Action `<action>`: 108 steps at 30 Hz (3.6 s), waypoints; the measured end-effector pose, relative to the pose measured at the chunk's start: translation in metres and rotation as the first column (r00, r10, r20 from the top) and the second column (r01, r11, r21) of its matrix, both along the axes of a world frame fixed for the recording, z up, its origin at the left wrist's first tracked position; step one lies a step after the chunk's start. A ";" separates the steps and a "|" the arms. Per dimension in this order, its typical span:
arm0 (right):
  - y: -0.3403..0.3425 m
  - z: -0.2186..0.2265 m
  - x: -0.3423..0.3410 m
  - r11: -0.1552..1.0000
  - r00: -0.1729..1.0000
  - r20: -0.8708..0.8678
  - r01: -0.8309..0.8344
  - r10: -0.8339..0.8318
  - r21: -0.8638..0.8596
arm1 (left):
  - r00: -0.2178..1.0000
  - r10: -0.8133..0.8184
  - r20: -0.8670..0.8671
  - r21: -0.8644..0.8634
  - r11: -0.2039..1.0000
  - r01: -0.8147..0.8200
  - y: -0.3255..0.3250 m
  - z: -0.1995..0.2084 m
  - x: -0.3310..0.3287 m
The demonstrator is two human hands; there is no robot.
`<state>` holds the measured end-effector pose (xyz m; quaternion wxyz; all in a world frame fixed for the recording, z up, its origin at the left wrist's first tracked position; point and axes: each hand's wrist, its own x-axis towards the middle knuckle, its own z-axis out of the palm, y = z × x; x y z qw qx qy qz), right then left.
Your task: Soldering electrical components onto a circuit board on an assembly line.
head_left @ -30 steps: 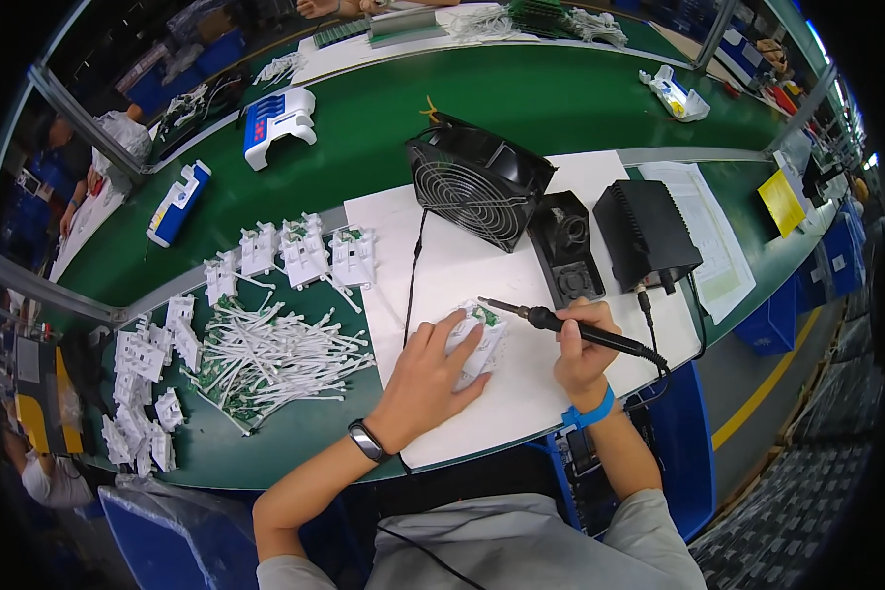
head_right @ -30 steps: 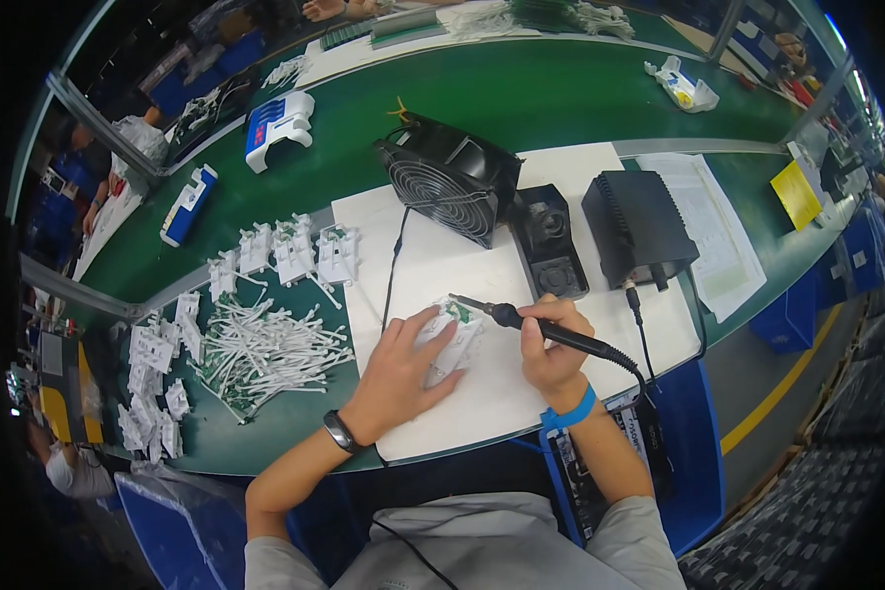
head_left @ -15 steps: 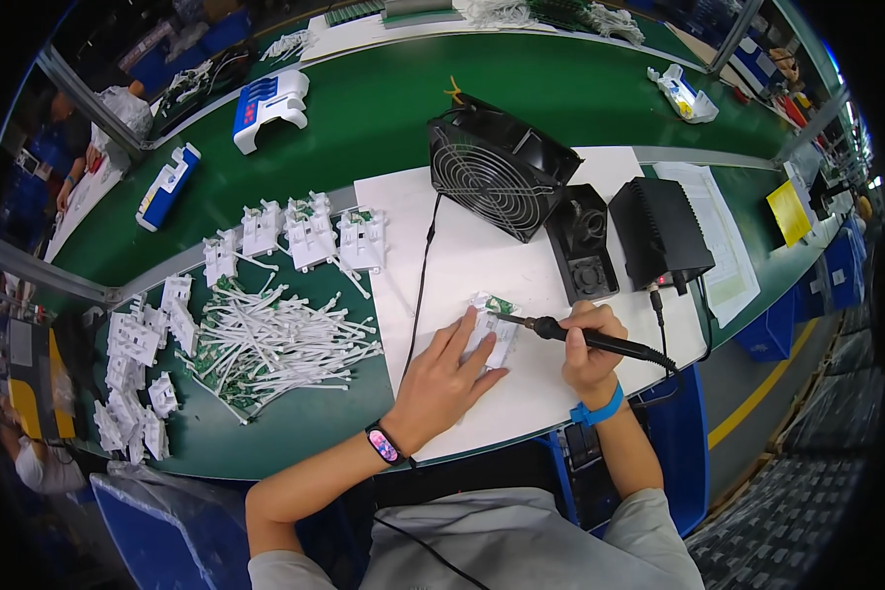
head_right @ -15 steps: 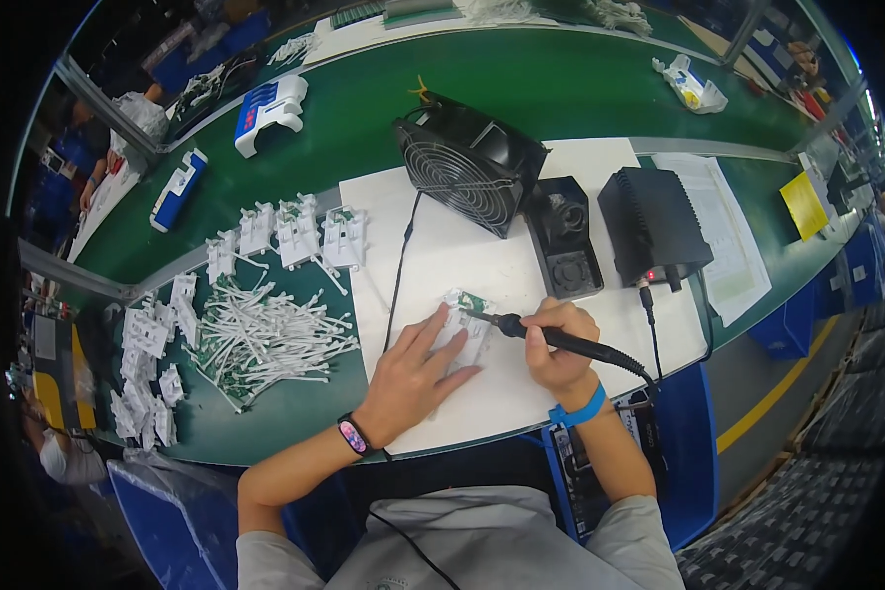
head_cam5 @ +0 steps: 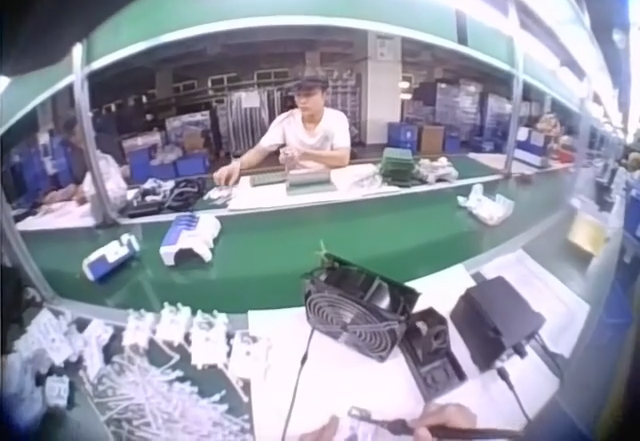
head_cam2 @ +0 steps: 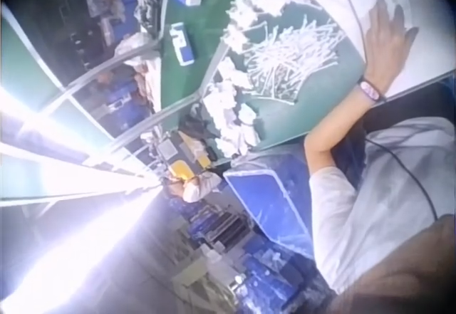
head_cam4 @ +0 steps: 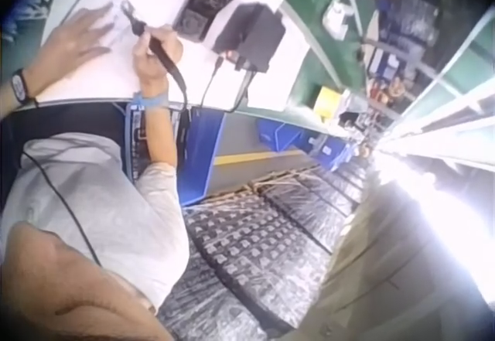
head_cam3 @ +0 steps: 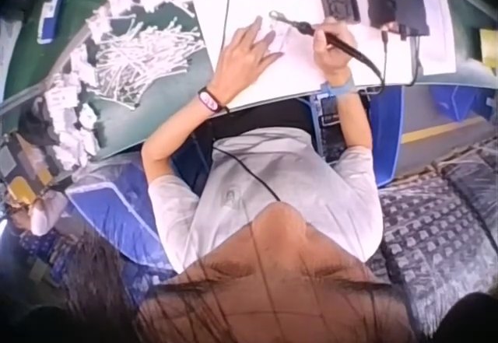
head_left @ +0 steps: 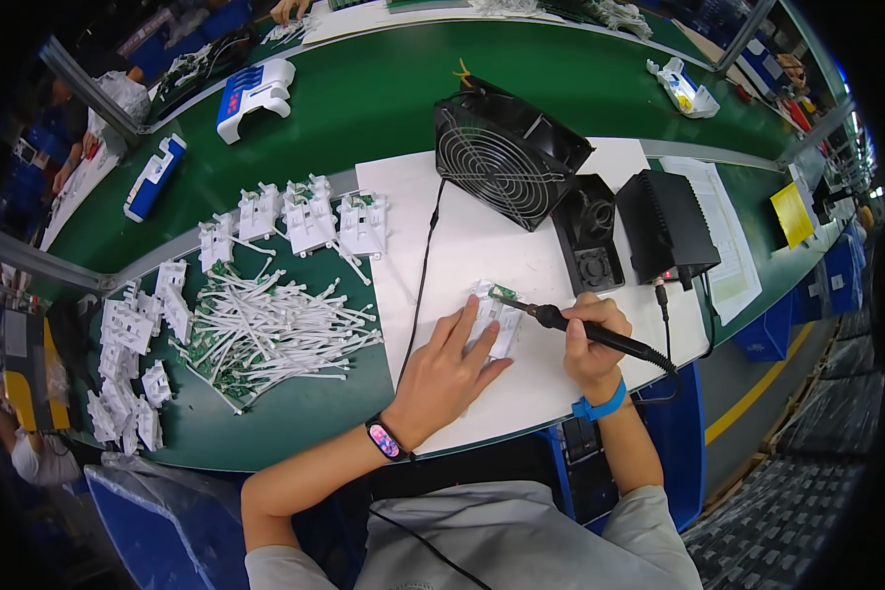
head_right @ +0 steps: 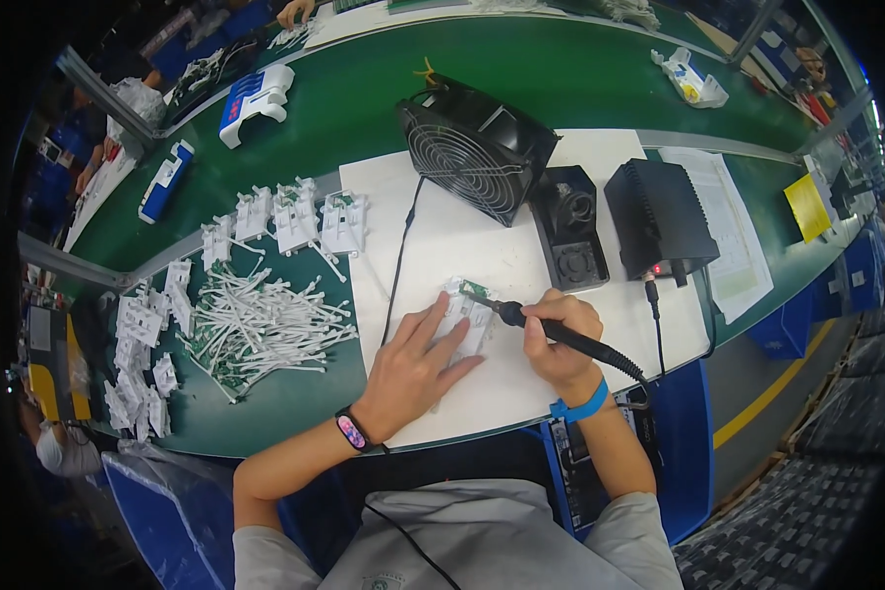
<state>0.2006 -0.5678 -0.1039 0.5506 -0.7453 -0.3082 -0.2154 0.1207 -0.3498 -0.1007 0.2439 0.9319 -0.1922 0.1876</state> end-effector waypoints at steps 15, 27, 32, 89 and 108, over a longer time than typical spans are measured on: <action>0.004 0.009 -0.002 0.998 0.995 0.104 0.000 0.006 -0.061 | 1.000 0.010 -0.015 -0.014 1.000 -0.010 0.001 -0.001 0.001; 0.004 0.007 -0.002 0.998 0.994 0.107 0.017 -0.010 -0.062 | 1.000 0.011 -0.013 -0.013 1.000 -0.011 0.000 -0.002 0.001; 0.002 0.004 -0.001 0.999 0.998 0.055 0.027 -0.025 -0.042 | 1.000 0.011 -0.028 -0.013 1.000 -0.011 0.000 -0.001 0.001; -0.022 0.011 -0.003 0.943 0.968 0.017 0.238 -0.249 0.234 | 1.000 -0.003 -0.010 -0.063 0.998 0.002 0.004 -0.003 0.000; -0.010 0.022 0.074 0.906 0.891 -0.165 0.418 -0.424 -0.071 | 0.998 -0.011 -0.058 -0.091 0.996 0.006 0.008 -0.004 -0.006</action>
